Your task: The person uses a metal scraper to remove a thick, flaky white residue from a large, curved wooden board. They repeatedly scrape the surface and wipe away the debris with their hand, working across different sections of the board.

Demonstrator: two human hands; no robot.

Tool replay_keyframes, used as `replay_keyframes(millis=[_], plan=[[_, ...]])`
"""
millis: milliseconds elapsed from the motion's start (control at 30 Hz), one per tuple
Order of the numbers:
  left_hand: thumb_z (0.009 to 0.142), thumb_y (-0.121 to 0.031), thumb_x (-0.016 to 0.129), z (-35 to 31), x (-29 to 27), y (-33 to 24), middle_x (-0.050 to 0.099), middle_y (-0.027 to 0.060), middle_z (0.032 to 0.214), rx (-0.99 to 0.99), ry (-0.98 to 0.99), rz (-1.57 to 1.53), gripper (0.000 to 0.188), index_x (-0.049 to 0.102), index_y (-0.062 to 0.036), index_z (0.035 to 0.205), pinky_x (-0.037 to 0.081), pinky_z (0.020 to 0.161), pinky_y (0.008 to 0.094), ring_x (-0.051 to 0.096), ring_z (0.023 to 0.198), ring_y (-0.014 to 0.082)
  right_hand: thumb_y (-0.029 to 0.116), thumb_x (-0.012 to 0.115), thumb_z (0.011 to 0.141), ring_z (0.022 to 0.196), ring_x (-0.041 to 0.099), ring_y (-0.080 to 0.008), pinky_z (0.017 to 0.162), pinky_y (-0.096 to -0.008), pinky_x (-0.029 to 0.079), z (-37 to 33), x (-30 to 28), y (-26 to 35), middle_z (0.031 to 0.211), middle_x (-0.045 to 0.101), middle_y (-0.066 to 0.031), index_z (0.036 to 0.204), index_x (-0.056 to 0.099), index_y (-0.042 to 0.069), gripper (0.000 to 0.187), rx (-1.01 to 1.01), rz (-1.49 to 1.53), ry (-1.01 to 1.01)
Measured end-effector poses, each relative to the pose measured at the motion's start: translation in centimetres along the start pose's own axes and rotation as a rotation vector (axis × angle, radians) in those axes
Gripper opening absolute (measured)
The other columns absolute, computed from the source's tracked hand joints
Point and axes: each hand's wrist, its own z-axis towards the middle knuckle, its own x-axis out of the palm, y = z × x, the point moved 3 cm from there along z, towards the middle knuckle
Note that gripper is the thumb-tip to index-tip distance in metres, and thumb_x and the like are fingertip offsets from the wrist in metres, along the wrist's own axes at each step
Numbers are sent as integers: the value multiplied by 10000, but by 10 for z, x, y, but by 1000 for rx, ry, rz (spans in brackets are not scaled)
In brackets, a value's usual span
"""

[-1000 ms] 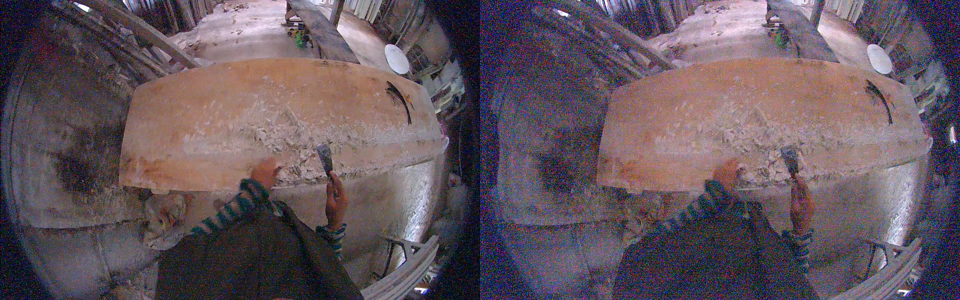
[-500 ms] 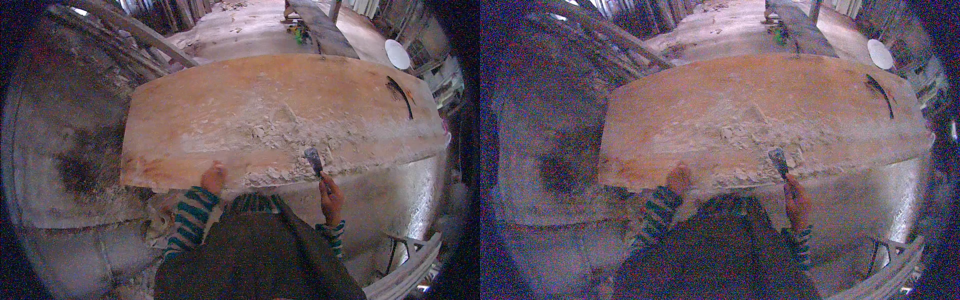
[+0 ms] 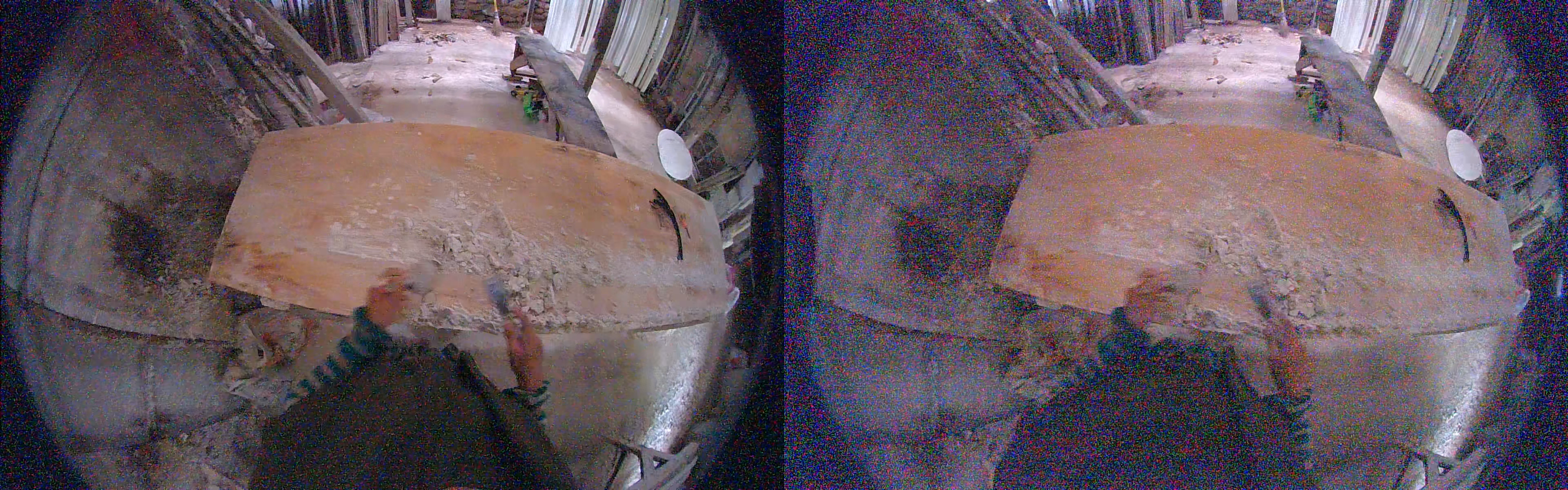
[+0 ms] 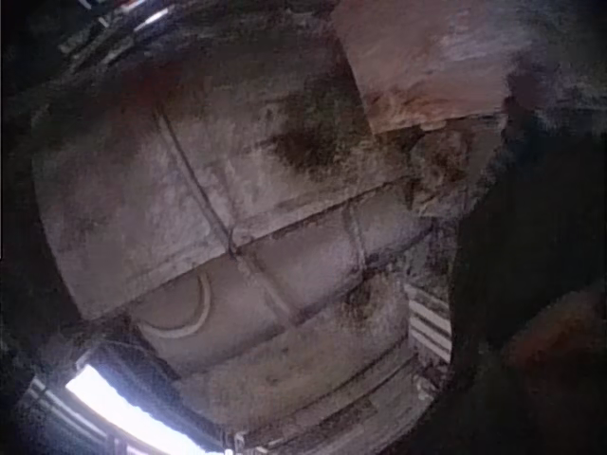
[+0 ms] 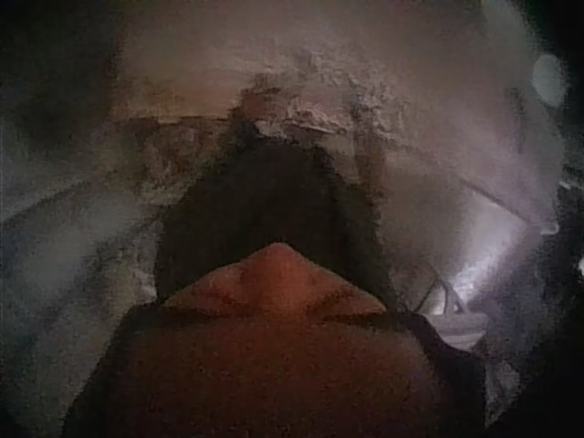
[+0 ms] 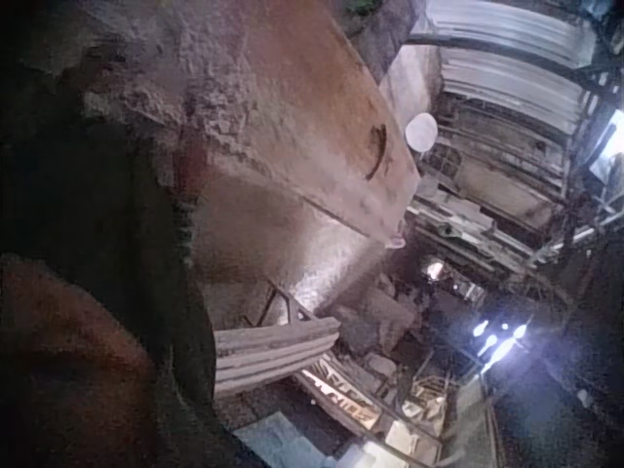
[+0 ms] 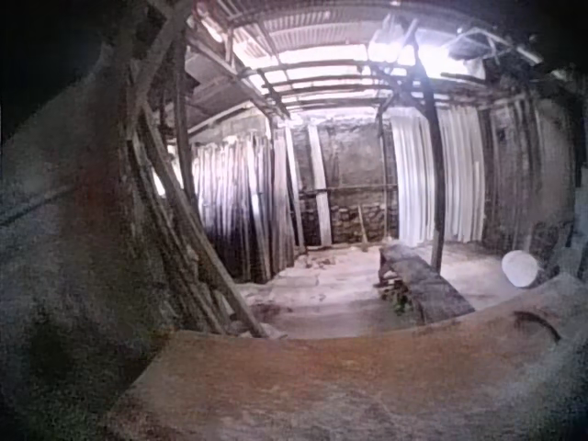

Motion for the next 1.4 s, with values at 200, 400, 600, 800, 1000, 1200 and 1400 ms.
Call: replay_keyframes(millis=[200, 400, 600, 800, 1000, 1200, 1400], plan=[[1003, -223, 620, -141, -39, -157, 661, 71, 1106, 349, -587, 788, 278, 607, -92, 1248, 561, 852, 443, 638, 975, 226, 344, 606, 1007, 805, 679, -439, 667, -555, 532, 23, 166, 8, 928, 694, -218, 1250, 583, 126, 327, -247, -156, 322], [1010, -262, 645, -172, -12, -158, 662, 30, 998, 669, -510, 992, 218, 657, -103, 1159, 526, 721, 303, 616, 828, 134, 332, 533, 1033, 745, 675, -452, 633, -580, 527, 89, 242, 68, 911, 689, -234, 1104, 601, 106, 247, -253, -243, 419], [1007, -250, 652, -144, 51, -160, 659, 44, 956, 205, -747, 864, 254, 658, -51, 1164, 527, 736, 300, 618, 819, 140, 352, 560, 1018, 788, 679, -447, 645, -573, 528, 101, 178, 142, 896, 699, -214, 1092, 620, 102, 267, -263, -122, 474], [1021, -214, 633, -123, 49, -200, 702, 76, 1007, 475, -702, 1029, 226, 668, -45, 1167, 551, 799, 330, 652, 894, 158, 379, 578, 1011, 821, 687, -428, 670, -542, 547, 54, 195, 49, 920, 713, -176, 1114, 643, 108, 297, -236, -303, 342], [1018, -243, 649, -116, 28, -214, 726, 100, 1075, 313, -695, 950, 232, 675, -69, 1169, 558, 850, 352, 674, 975, 181, 326, 433, 1058, 785, 707, -414, 651, -549, 553, 156, 272, 181, 917, 731, -209, 1198, 670, 128, 339, -205, -297, 352], [1020, -268, 648, -125, -16, -216, 731, 96, 1041, 371, -672, 1001, 232, 677, -91, 1167, 562, 816, 353, 680, 921, 179, 374, 606, 997, 730, 682, -435, 617, -559, 518, 113, 187, 204, 816, 709, -191, 1056, 670, 92, 295, -227, -148, 356], [1027, -284, 640, -124, -2, -245, 731, 108, 1005, 316, -673, 1122, 252, 674, -80, 1170, 556, 797, 344, 679, 891, 188, 338, 638, 984, 782, 700, -418, 651, -544, 538, 64, 230, 121, 875, 724, -187, 1138, 672, 143, 251, -254, -77, 191]])
